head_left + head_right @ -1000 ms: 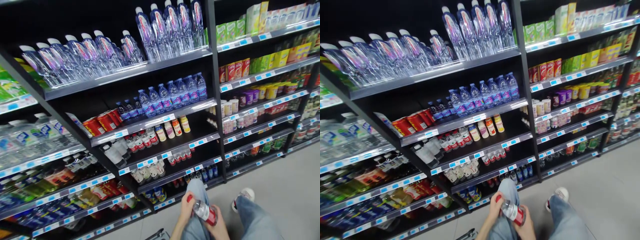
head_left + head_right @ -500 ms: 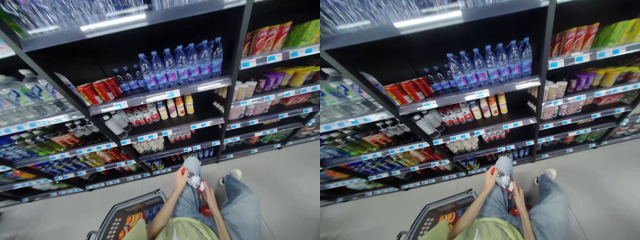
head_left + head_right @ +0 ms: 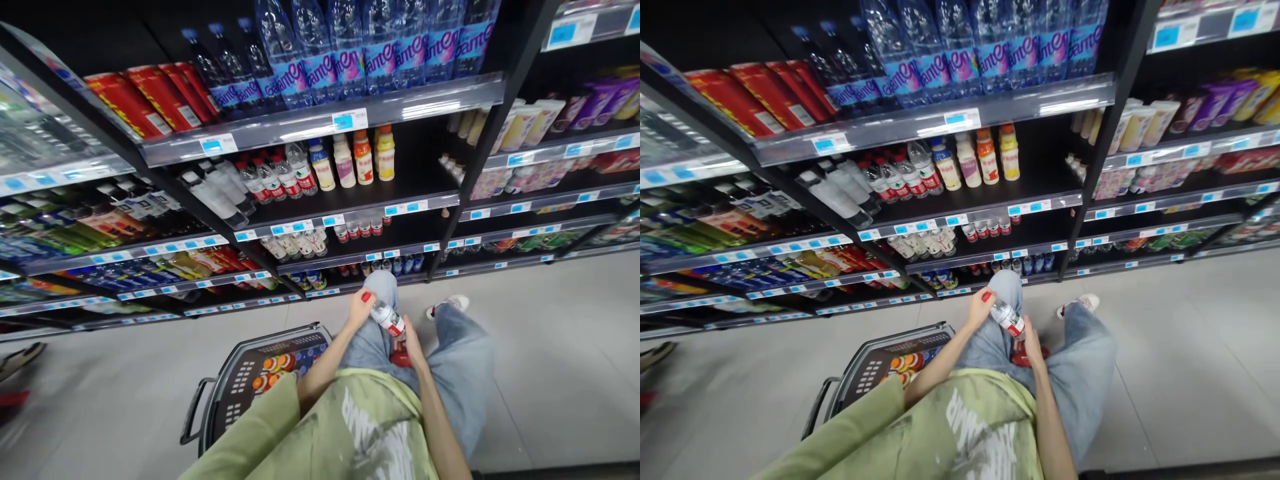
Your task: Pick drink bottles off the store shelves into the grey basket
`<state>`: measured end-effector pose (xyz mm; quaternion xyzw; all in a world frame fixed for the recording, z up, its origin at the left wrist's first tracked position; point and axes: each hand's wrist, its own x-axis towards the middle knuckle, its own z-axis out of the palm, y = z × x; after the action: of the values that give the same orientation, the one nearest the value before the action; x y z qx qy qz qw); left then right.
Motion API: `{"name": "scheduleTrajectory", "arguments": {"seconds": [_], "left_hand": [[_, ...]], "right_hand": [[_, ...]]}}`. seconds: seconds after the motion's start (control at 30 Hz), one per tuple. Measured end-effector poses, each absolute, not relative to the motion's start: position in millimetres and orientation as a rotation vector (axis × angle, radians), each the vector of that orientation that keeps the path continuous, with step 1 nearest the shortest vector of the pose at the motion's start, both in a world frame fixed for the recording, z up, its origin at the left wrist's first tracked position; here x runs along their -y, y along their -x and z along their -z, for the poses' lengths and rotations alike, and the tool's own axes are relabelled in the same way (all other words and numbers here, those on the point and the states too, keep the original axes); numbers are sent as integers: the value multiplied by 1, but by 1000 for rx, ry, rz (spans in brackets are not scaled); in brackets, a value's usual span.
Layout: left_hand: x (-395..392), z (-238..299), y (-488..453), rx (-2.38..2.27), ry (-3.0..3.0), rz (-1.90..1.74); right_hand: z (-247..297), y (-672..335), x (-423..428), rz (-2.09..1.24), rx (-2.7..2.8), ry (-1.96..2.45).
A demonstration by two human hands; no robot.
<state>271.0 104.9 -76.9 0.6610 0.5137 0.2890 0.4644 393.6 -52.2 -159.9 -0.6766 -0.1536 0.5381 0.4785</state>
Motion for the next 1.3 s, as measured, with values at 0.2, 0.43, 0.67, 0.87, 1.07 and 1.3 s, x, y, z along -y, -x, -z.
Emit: {"name": "scheduleTrajectory", "arguments": {"seconds": [0.2, 0.43, 0.67, 0.87, 1.07, 1.3], "left_hand": [[-105, 79, -268, -1252, -1596, -721], [-106, 88, -268, -1221, -1369, -716], [-108, 90, -269, -1202, -1187, -782], [-105, 87, -270, -1143, -1241, -741], [-110, 86, -272, -1123, -1170, -689], [-116, 89, -262, -1046, -1108, -696]], "right_hand": [[150, -395, 49, -1264, 218, 1526], [144, -398, 48, -1163, 210, 1425], [151, -399, 53, -993, 377, 1344], [161, -394, 53, -728, 523, 1405], [156, -390, 49, -1199, 230, 1293], [153, -393, 48, -1183, 207, 1233]]}}
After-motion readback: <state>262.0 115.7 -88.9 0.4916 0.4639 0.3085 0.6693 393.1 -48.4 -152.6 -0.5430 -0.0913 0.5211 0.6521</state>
